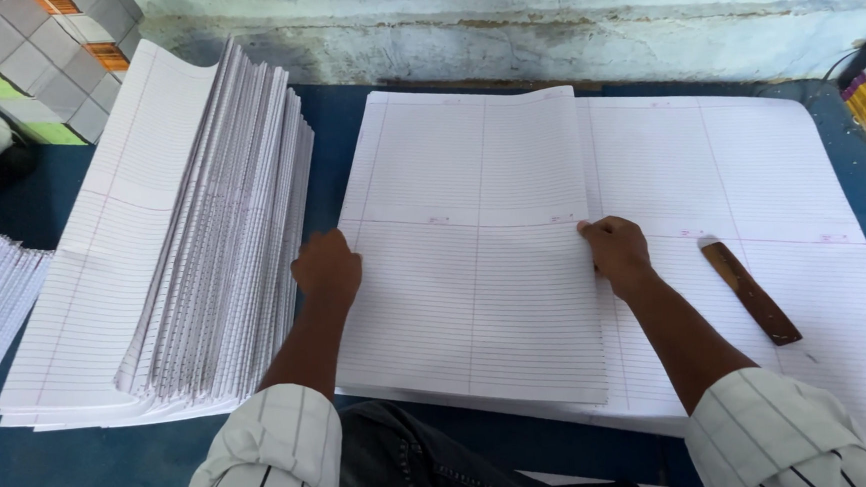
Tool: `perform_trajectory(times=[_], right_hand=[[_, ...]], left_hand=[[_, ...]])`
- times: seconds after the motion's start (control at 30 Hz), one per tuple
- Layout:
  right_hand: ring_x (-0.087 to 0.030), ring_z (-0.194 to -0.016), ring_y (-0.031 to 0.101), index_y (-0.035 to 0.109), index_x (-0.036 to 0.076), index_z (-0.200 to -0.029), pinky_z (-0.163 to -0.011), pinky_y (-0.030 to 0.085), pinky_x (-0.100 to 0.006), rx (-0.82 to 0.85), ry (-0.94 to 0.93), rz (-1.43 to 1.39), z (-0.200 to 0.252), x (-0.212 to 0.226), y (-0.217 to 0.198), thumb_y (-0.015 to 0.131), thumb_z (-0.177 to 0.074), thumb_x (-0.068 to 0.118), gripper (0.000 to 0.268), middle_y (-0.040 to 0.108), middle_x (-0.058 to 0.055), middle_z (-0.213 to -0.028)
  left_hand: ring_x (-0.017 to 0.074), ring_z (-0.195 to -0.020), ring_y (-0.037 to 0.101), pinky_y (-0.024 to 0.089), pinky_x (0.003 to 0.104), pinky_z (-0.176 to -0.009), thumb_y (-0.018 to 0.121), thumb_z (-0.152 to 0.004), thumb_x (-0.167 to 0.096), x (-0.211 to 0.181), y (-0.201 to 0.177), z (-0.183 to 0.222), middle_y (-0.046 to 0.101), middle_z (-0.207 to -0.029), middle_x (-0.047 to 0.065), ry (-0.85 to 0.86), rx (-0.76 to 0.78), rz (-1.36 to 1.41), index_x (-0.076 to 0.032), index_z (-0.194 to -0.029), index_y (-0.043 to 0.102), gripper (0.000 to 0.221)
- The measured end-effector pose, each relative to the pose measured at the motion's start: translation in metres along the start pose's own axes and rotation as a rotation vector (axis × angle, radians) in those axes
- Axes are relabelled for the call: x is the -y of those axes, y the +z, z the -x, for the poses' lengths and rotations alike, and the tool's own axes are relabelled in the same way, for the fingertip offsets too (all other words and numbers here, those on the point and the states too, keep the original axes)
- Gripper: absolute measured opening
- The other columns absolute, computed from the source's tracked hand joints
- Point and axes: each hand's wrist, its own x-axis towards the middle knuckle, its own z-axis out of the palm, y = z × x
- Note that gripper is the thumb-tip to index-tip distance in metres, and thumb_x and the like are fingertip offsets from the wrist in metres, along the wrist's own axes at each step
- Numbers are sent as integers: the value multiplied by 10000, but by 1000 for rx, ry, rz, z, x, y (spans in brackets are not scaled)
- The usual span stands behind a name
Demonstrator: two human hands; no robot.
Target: The person folds large sheets of lined paper in half and presses the crease with a wooden tool. They repeat this process for multiple sheets, stacking the folded papers to the left.
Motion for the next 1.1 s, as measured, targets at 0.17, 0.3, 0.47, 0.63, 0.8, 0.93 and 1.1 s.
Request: perform_trajectory(times=[0.17,0.3,0.47,0.63,0.8,0.93,1.1], right_hand=[[-227,-826,628,689,13,-1056,-753,552,-388,-129,36,-15,-7,-12,-13,641,-1017,356,349,679,-143,-931],[-255,-905,661,677,6,-1075,-800,552,-403,-175,17,24,-9,-13,-35,638,-1015,336,338,691,-159,-993],[-266,-917,656,644,-36,-1144,-798,564,-420,-160,-11,15,-6,-6,-60,590,-1042,315,369,676,-188,-1020],[-284,-987,581,578,10,-1240,-843,507,-445,4,-1,-77,-1,15,-69,557,-1027,385,432,622,-178,-1079],[-293,-1124,560,553,41,-1272,-953,505,-503,115,-47,-71,14,40,-36,538,-986,493,535,592,-152,-1177],[-303,-1174,614,645,58,-1269,-997,502,-481,117,-359,222,14,42,-4,515,-1038,456,477,631,-152,-1253],[-304,-1219,619,641,135,-1337,-1031,530,-454,60,-634,359,12,34,23,630,-926,227,420,621,-154,-1305]], left_hand=[[305,-918,689,601,446,-718,848,-831,-352,-7,2,7,681,-1038,180,-47,74,223,8,-990,696,422],[299,-911,711,602,415,-753,883,-802,-276,-23,18,5,699,-1034,189,17,59,336,28,-981,705,395],[297,-988,692,575,395,-818,885,-756,-121,-41,48,-8,714,-1079,159,34,-15,584,9,-1114,701,424],[258,-1020,730,590,359,-880,828,-819,-135,-48,61,-15,749,-1118,142,-63,88,630,-25,-1156,723,370],[252,-1024,723,581,354,-900,823,-829,-126,-44,53,-19,749,-1126,157,-92,151,677,-22,-1149,733,348],[239,-1010,728,584,344,-899,808,-833,-107,-42,49,-19,750,-1117,153,-123,174,741,-27,-1145,741,329],[217,-904,732,590,317,-817,791,-827,-68,-36,42,-17,770,-1048,138,-113,189,834,-38,-1115,770,290]])
